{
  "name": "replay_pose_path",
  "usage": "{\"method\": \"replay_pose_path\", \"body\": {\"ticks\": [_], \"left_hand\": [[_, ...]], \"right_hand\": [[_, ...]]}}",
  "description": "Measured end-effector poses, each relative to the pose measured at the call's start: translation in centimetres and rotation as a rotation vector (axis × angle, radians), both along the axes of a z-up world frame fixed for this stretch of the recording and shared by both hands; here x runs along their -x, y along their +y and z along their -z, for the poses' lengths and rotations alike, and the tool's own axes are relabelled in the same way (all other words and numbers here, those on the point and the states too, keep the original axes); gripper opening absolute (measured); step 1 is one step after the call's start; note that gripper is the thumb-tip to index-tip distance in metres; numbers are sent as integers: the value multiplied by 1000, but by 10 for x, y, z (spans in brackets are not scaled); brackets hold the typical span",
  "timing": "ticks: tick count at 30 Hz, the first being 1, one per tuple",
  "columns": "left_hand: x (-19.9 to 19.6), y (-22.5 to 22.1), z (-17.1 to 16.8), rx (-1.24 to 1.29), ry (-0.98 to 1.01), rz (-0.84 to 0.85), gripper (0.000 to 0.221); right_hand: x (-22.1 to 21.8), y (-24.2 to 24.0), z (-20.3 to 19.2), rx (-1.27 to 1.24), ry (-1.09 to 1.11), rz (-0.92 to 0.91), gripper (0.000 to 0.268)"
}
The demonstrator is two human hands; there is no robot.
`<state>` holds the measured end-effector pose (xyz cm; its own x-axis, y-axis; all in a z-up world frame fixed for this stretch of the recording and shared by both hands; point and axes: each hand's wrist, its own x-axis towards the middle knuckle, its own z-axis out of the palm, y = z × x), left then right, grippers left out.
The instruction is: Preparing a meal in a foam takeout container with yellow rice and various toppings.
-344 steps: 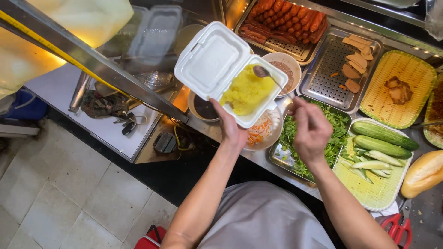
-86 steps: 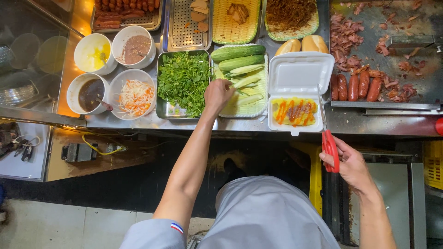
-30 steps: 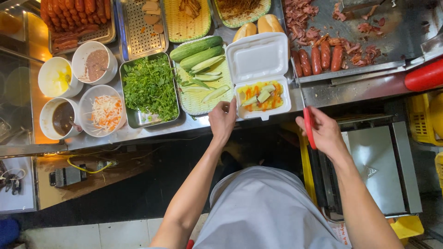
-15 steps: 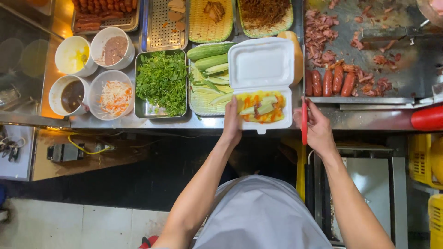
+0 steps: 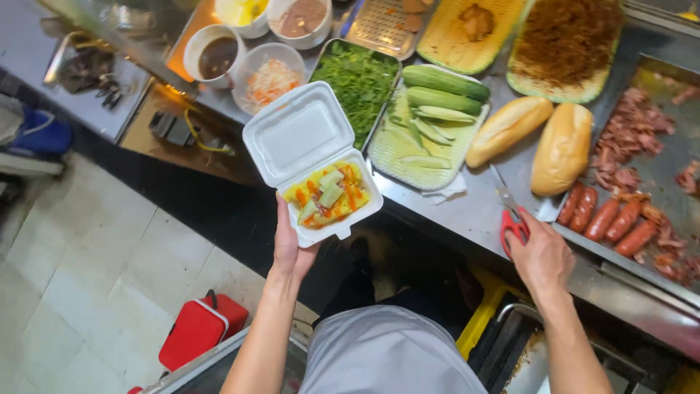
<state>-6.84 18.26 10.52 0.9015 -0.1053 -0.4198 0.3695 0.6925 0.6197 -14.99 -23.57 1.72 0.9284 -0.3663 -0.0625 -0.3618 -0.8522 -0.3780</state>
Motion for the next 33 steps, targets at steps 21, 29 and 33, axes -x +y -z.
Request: {"method": "replay_pose_path", "body": {"ticks": [21,29,33], "left_hand": [[44,389,-11,92,-80,-516,68],[23,521,-8,98,-15,-687,69],[-6,576,-6,128,49,-737,70]], "right_hand": [[-240,517,-122,-475,-384,-544,29],[-369,786,-95,-606,-237,-866,30],[-450,912,-83,-564,-137,-1004,39]]}}
